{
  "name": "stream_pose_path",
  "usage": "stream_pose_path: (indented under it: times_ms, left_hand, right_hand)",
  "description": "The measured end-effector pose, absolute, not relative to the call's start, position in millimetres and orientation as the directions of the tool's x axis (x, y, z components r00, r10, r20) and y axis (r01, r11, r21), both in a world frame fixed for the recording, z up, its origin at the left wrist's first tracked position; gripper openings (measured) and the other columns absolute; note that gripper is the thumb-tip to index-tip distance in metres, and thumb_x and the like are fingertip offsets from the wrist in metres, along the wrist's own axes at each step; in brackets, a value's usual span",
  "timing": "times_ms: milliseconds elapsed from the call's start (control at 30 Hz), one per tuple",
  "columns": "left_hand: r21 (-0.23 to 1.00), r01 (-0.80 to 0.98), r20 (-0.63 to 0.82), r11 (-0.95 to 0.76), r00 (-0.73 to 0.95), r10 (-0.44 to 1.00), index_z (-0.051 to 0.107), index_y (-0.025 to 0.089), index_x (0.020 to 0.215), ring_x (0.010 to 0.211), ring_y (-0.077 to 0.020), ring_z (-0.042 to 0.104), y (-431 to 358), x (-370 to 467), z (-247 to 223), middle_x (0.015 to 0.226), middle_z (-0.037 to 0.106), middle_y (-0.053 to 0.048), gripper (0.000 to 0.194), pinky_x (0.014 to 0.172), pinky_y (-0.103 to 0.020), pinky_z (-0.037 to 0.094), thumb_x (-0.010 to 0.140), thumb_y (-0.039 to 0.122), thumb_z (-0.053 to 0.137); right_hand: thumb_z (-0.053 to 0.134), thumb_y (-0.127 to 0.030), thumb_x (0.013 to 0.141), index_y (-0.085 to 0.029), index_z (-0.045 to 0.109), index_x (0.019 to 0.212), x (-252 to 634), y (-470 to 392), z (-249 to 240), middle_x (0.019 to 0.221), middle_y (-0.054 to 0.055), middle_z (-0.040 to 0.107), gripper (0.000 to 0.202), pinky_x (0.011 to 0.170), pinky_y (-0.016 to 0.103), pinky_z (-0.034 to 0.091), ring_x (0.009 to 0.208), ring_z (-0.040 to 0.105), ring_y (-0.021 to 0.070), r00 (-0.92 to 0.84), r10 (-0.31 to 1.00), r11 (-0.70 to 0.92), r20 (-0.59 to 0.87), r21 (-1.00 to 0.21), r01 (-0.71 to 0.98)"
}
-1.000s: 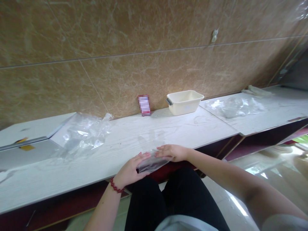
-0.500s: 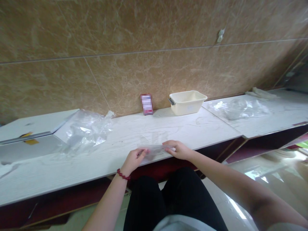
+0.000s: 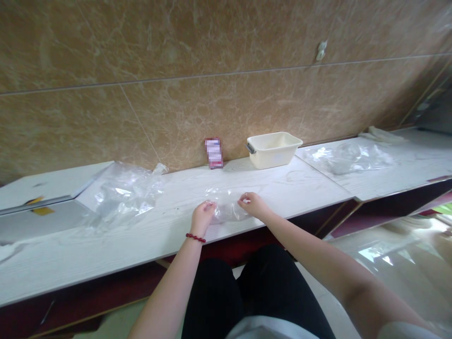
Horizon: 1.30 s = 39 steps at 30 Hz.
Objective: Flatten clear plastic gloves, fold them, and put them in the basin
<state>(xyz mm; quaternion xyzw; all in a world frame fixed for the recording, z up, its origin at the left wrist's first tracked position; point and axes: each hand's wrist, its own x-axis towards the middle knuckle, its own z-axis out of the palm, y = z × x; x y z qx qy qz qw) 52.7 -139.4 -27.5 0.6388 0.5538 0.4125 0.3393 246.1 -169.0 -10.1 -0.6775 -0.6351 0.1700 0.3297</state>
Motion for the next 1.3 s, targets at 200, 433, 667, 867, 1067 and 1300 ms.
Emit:
stream_pose_path:
  times_ms: [200,433,667,867,1067,1300]
  left_hand:
    - [0.853,0.519,0.067,-0.052,-0.011,0.998,0.064,0.015,0.075,0.066,-0.0162,0.057,-128.9,55.8,-24.3,0.071,0.064,-0.003,0.031,0.058,-0.023,0.041,0.064,0.042,0.052]
    - [0.835,0.55,0.031,-0.032,0.01,0.999,0.065,0.014,0.072,0.057,-0.0148,0.056,-121.2,55.9,-21.3,0.062,0.063,-0.003,0.028,0.051,-0.022,0.038,0.06,0.038,0.056]
    - [0.81,0.586,0.026,-0.026,0.008,1.0,0.063,0.015,0.066,0.051,-0.0131,0.053,-119.1,56.8,-22.2,0.059,0.062,-0.003,0.026,0.045,-0.021,0.034,0.061,0.039,0.054]
    - [0.789,0.614,0.031,-0.026,0.003,1.0,0.063,0.015,0.064,0.053,-0.0135,0.053,-118.3,56.4,-22.2,0.057,0.061,-0.002,0.025,0.047,-0.022,0.034,0.06,0.039,0.055]
    - [0.788,0.615,0.023,-0.034,0.026,0.999,0.064,0.016,0.066,0.052,-0.0138,0.053,-117.5,57.4,-19.9,0.055,0.06,-0.002,0.023,0.048,-0.022,0.035,0.06,0.037,0.056]
    - [0.781,0.622,0.02,-0.047,0.05,0.999,0.063,0.016,0.063,0.048,-0.0129,0.05,-111.4,58.4,-20.4,0.051,0.057,-0.001,0.027,0.044,-0.022,0.032,0.061,0.041,0.054]
  right_hand:
    - [0.053,-0.032,0.067,-0.018,0.059,0.073,248.4,-152.0,-2.5,0.074,0.003,0.061,0.017,0.06,0.022,0.04,0.069,0.055,0.0136,0.158,0.987,-0.096,0.044,-0.624,0.776]
    - [0.049,-0.044,0.07,-0.017,0.057,0.078,254.7,-152.7,5.5,0.071,0.004,0.061,0.03,0.05,0.021,0.039,0.059,0.055,0.012,0.188,0.973,-0.226,-0.131,-0.68,0.698]
    - [0.058,-0.053,0.058,-0.018,0.048,0.098,251.2,-178.2,17.1,0.086,0.005,0.062,0.055,0.041,0.019,0.04,0.052,0.054,0.0098,0.023,0.97,-0.224,-0.24,-0.861,0.457]
    - [0.057,-0.033,0.068,-0.018,0.047,0.1,252.4,-189.8,6.8,0.068,0.0,0.061,0.037,0.049,0.018,0.038,0.052,0.055,0.0086,0.042,0.99,-0.136,-0.135,-0.828,0.543]
    - [0.053,-0.029,0.07,-0.02,0.048,0.099,257.0,-191.1,-0.9,0.063,-0.002,0.061,0.03,0.055,0.02,0.039,0.059,0.055,0.0101,0.066,0.995,-0.098,-0.072,-0.745,0.66]
    - [0.051,-0.037,0.07,-0.017,0.046,0.101,256.6,-170.4,3.9,0.077,0.003,0.063,0.037,0.053,0.021,0.04,0.064,0.056,0.0115,0.212,0.963,-0.262,-0.165,-0.755,0.601]
